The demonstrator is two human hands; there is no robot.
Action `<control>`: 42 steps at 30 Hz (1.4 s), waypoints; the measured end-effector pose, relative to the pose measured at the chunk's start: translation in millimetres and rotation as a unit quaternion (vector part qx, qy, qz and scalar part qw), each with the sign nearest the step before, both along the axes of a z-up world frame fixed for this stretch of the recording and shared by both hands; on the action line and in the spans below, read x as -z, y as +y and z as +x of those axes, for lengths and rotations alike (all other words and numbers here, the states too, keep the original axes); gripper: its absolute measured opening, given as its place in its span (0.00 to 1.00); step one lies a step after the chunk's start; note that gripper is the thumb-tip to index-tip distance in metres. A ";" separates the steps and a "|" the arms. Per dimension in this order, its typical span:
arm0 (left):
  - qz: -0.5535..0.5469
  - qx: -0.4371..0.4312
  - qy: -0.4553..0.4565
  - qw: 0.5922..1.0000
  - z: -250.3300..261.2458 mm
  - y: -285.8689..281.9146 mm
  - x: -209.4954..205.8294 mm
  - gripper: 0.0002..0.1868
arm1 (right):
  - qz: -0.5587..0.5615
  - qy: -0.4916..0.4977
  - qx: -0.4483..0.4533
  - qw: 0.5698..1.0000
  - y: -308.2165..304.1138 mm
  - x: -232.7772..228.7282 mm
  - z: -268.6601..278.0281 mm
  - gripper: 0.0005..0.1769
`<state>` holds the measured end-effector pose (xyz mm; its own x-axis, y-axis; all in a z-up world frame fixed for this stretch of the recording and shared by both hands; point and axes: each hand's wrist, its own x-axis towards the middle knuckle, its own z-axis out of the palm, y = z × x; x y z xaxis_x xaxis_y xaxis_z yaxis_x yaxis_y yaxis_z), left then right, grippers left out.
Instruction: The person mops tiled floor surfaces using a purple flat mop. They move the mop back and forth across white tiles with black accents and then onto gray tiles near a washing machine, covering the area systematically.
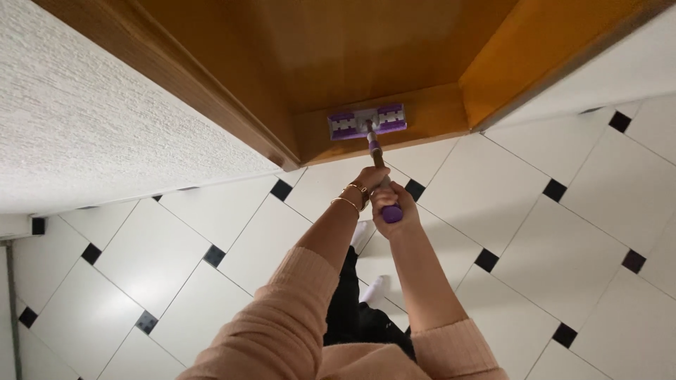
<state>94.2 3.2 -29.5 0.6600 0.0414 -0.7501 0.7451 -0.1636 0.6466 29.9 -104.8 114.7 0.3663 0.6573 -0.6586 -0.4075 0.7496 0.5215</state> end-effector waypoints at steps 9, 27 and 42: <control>-0.039 0.029 0.007 0.999 -65.6 -47.1 -51.1 0.39 | 0.014 0.004 -0.020 1.000 -53.0 -19.6 -52.1 0.14; -0.117 0.054 -0.047 0.991 20.3 -139.4 -10.0 0.40 | -0.050 -0.054 0.028 0.997 -127.5 -50.9 12.8 0.12; -0.085 0.272 -0.218 0.933 29.1 -93.3 -236.8 0.40 | -0.163 -0.124 0.048 0.978 -147.6 -2.2 93.9 0.11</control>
